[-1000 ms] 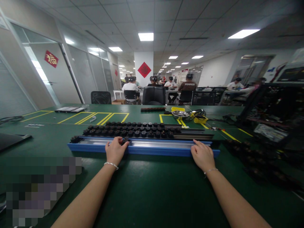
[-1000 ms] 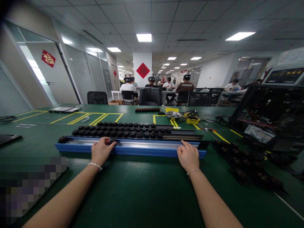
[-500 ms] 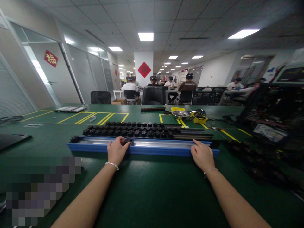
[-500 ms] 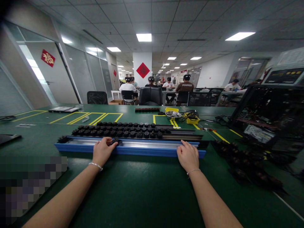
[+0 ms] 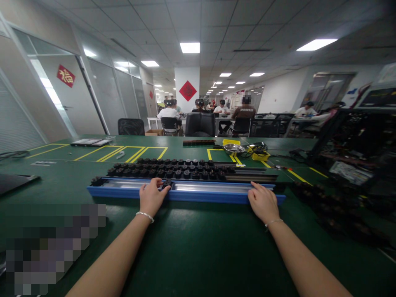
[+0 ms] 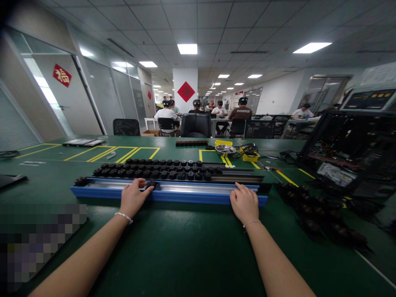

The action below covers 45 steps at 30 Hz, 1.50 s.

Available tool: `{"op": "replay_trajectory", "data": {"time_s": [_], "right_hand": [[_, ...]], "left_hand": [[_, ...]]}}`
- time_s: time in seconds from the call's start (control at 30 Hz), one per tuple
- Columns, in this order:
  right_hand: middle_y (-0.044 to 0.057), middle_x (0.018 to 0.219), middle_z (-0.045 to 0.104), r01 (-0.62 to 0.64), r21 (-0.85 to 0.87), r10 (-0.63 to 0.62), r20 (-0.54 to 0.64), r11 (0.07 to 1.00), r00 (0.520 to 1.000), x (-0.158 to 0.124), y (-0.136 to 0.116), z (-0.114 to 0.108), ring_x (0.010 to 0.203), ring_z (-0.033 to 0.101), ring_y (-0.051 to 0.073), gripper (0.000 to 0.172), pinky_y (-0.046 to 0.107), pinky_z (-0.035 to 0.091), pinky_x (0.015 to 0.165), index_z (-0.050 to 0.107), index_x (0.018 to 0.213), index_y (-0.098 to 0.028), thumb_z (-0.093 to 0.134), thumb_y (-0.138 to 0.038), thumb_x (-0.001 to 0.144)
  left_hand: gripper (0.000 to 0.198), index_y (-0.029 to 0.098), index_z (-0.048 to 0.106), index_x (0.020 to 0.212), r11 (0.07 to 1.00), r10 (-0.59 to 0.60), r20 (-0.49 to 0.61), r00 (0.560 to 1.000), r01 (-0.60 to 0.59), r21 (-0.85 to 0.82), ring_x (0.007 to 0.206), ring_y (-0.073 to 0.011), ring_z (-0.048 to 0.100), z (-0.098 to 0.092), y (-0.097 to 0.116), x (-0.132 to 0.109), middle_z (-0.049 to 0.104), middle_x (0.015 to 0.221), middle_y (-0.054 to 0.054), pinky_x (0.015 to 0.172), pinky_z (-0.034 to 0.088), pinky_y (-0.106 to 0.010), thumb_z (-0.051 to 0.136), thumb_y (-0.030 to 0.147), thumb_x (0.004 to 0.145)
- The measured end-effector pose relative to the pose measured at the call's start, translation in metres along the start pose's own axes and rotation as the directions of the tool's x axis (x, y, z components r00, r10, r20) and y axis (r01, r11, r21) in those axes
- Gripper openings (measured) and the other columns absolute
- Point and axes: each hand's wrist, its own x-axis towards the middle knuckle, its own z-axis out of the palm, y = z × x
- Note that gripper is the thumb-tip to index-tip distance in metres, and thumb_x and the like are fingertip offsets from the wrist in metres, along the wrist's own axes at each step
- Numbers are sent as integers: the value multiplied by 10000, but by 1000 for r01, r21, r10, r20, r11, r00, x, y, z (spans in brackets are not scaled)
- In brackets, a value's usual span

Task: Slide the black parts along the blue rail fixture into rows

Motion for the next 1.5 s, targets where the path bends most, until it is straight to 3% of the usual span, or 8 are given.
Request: {"op": "replay_trajectory", "data": {"time_s": [0.17,0.4,0.93,1.2,1.5], "right_hand": [[44,1246,578,-1,7,1,2,1000,1000,0,-1,-1,1171,480,222,399,413,327,971,660,692,-212,311,-298,865],[42,1260,569,-12,-6,12,11,1000,1000,-1,-3,-2,1179,478,224,394,417,325,978,666,726,-209,310,-297,870],[52,1253,574,0,7,0,3,1000,1000,0,-1,-1,1171,481,232,384,425,331,968,654,698,-206,317,-298,859],[45,1274,559,-14,0,14,40,1000,999,0,-2,-4,1190,469,230,405,423,320,982,657,708,-207,301,-313,872],[55,1256,573,5,-1,-5,1,1000,1000,0,-1,-1,1169,487,233,393,419,339,963,662,700,-200,319,-295,866]], "left_hand": [[339,244,633,896,987,25,48,999,-32,158,1055,-278,554,-5,1,-3,691,999,-67,1022,243,-474,495,535,789],[313,268,664,845,990,39,66,997,-48,132,1055,-266,541,-6,4,-4,696,963,-48,1041,202,-506,479,517,806],[262,278,659,926,978,181,66,981,-187,88,1084,-260,544,3,0,-6,690,1032,-42,1060,176,-524,493,450,817],[286,279,644,973,976,174,92,980,-184,114,1102,-250,537,2,0,-6,681,1070,-45,1078,153,-506,467,456,834],[299,267,640,1001,969,207,100,973,-218,115,1096,-247,542,2,3,-9,678,1085,-55,1066,149,-542,433,432,864]]}}
